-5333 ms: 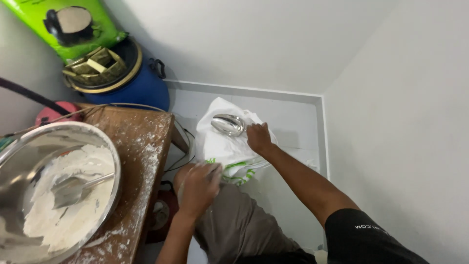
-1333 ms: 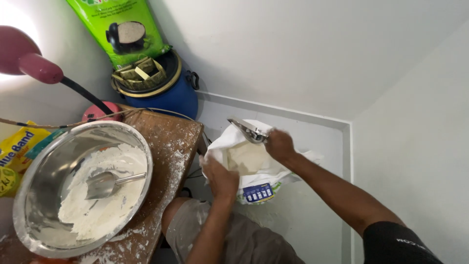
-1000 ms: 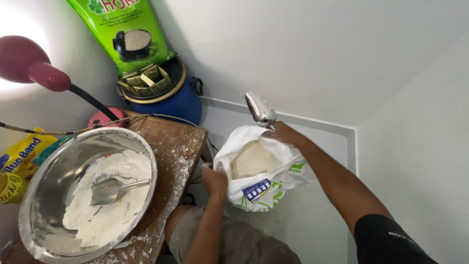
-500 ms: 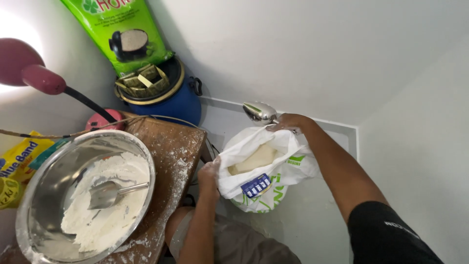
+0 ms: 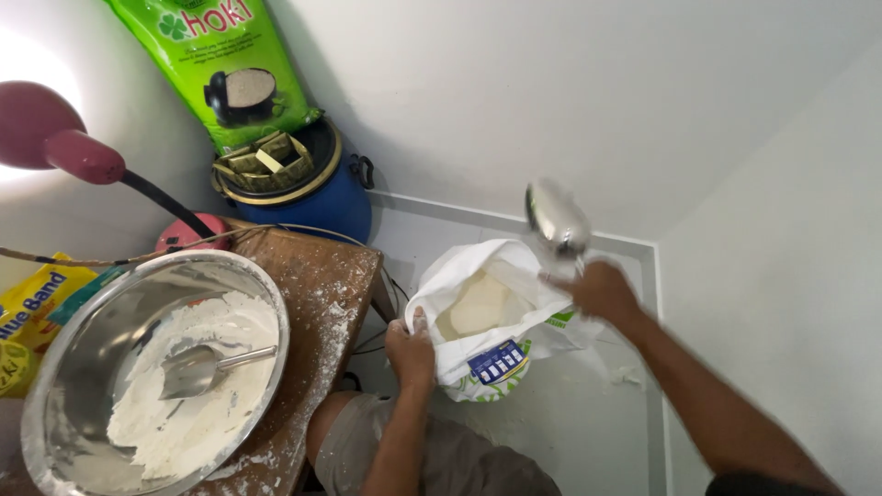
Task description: Measuring flour into bags using a scale and transferring it to a mixing bowl
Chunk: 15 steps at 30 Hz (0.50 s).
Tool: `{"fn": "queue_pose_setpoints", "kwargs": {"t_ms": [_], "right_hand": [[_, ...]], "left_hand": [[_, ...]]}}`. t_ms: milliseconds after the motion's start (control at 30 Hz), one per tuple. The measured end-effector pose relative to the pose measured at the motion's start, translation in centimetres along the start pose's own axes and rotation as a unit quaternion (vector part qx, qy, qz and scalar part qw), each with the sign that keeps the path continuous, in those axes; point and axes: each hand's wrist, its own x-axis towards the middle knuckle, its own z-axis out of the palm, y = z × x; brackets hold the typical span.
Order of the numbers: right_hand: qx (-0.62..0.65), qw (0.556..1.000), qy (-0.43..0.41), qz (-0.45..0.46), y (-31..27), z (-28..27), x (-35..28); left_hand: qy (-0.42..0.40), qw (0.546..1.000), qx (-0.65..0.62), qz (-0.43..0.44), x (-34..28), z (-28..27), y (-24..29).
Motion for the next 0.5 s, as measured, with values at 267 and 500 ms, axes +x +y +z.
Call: {"fn": "queue_pose_setpoints", "kwargs": {"t_ms": [267,500], "right_hand": [[0.331,0.931,0.120,0.094,7.8,18.3,3.5],[0.785,0.579,0.017,0.220,13.0,19.6,6.9]], "left_hand": [[-0.041,0.989,-0.135,-0.039,-4.4,1.1,1.5],[-0.047,0.843,-0.497,-0.200,2.7,2.2,-3.8]]}}
